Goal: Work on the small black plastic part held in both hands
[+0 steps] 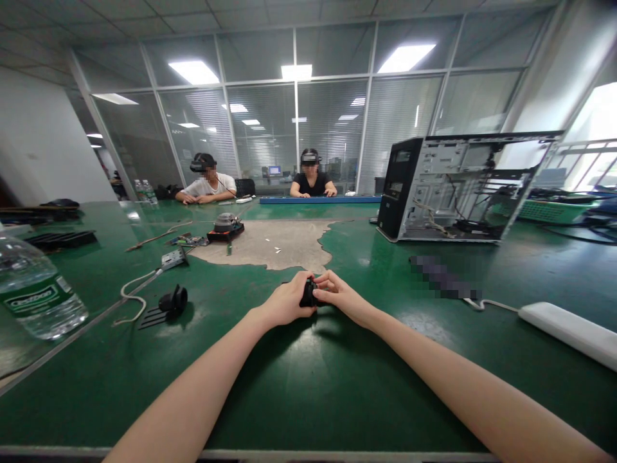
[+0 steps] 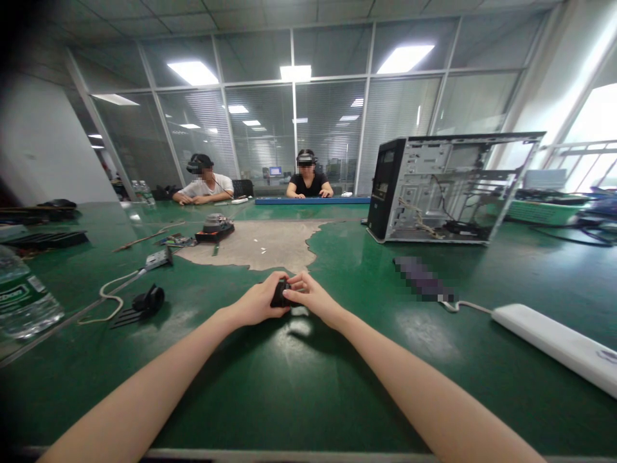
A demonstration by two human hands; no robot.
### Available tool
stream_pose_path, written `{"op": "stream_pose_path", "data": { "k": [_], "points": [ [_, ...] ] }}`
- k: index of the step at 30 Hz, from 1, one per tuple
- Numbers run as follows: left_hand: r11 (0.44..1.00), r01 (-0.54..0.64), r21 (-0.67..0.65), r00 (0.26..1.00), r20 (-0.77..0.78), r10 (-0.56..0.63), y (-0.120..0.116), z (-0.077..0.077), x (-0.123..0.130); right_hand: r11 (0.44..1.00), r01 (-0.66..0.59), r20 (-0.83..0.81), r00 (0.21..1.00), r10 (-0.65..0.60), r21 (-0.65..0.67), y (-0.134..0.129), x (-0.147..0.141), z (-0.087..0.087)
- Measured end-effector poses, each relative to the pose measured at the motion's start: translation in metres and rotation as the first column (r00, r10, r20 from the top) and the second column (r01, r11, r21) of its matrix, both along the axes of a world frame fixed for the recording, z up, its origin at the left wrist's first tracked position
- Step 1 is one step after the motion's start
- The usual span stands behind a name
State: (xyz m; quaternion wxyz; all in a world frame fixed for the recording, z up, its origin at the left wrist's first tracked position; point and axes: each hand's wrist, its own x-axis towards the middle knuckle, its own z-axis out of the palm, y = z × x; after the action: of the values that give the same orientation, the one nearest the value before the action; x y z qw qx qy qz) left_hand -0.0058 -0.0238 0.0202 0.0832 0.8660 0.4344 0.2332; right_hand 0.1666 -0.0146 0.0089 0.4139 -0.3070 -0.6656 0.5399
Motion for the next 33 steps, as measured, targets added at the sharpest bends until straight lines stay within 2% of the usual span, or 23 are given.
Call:
{"op": "stream_pose_path", "data": {
  "k": [6, 12, 21, 27, 33],
  "points": [
    [1.0, 0.013, -0.006, 1.0, 0.018, -0.013, -0.0021, 0.0034, 0.0008, 0.995, 0.084, 0.024, 0.996, -0.083, -0.054, 0.0027, -0.0043, -0.0024],
    [1.0, -0.002, -0.025, 1.0, 0.018, 0.002, -0.0024, 0.0039, 0.0005, 0.998, -0.025, 0.014, 1.0, 0.026, -0.05, 0.0013, 0.001, 0.0016],
    [0.999, 0.014, -0.039, 0.999, 0.039, -0.012, 0.0002, 0.0033, -0.0012, 0.994, 0.089, 0.032, 0.996, -0.087, -0.064, 0.0046, -0.0063, -0.0013],
    [1.0, -0.017, -0.023, 1.0, 0.015, 0.017, 0.0012, 0.0011, -0.0013, 1.0, -0.01, 0.027, 1.0, 0.01, -0.028, 0.0023, -0.0004, 0.0011],
    [0.999, 0.002, -0.032, 0.999, 0.032, -0.001, -0.0002, 0.0021, -0.0013, 0.997, 0.055, -0.016, 0.998, -0.056, -0.055, 0.0002, -0.0064, 0.0023]
  ]
}}
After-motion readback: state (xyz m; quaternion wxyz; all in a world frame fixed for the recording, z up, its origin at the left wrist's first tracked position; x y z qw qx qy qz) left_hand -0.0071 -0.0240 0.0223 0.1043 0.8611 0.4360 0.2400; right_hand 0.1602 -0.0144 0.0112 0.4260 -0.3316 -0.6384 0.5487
